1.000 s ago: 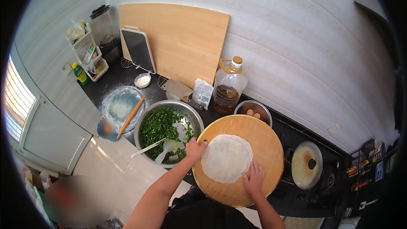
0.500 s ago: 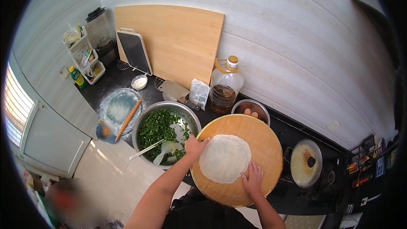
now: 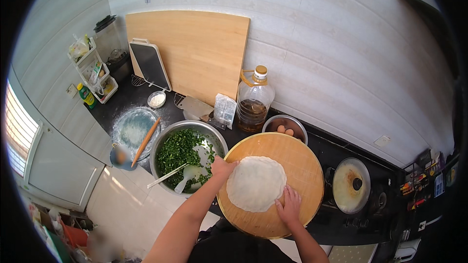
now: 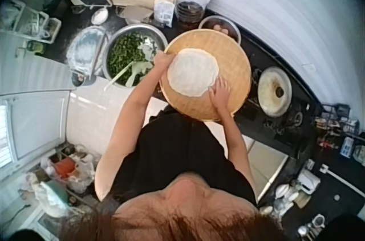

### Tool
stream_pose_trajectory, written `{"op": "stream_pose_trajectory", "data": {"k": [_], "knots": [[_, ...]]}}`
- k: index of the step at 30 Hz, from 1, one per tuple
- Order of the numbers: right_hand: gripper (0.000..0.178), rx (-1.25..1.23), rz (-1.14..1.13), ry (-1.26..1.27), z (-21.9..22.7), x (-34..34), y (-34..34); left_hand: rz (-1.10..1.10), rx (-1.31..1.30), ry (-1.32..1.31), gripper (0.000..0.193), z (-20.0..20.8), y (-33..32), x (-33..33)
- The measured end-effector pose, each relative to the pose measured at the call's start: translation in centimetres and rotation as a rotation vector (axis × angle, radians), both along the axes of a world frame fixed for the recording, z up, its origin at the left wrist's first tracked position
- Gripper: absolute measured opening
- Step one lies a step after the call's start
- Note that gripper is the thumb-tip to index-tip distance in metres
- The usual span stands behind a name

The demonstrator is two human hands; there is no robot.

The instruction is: The person cracks an egg into a bowl of chopped green vegetables and mixes it. They then place a thin, round dough wrapper over the mixture on a wooden board and carefully pleat the edges to seal it. Finally, they use a wooden spatula to flip a cooking pancake in a pan on the stove.

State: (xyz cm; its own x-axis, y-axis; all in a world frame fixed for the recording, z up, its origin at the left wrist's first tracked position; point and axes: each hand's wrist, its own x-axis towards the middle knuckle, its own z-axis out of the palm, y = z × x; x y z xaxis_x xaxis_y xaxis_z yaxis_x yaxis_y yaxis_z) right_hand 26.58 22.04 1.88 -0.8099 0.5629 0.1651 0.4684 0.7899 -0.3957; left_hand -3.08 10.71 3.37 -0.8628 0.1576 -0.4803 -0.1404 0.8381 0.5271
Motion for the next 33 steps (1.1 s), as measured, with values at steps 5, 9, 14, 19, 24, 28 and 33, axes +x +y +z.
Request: {"op": "stream_pose_trajectory", "data": {"k": [5, 9, 14, 19, 24, 28, 33], "knots": [[0.061, -0.002, -0.008, -0.006, 0.0, -0.1, 0.1, -0.019, -0.037, 0.015, 0.088, -0.3, 0.3, -0.3], [0.061, -0.029, -0.003, -0.004, 0.4, 0.0, -0.1, -0.034, -0.056, 0.009, 0.092, 0.2, 0.3, -0.1], [0.06, 0.001, -0.002, 0.005, 0.3, -0.1, 0.1, -0.018, -0.03, -0.048, 0.098, -0.7, 0.6, -0.7], [0.059, -0.012, 0.01, 0.028, 0.3, 0.0, 0.1, 0.048, -0.05, 0.023, 0.105, 0.9, 1.2, -0.2], [0.059, -0.012, 0.006, 0.003, 0.5, -0.1, 0.2, 0.016, -0.166, 0.132, 0.117, -1.2, 2.8, 0.0], [0.059, -0.007, -0.01, -0.012, 0.4, 0.1, 0.1, 0.049, -0.171, 0.062, 0.124, -0.2, 3.3, -0.2], [0.059, -0.033, 0.001, 0.01, 0.7, -0.1, 0.2, 0.017, -0.137, 0.138, 0.128, -0.2, 3.9, -0.2]]}}
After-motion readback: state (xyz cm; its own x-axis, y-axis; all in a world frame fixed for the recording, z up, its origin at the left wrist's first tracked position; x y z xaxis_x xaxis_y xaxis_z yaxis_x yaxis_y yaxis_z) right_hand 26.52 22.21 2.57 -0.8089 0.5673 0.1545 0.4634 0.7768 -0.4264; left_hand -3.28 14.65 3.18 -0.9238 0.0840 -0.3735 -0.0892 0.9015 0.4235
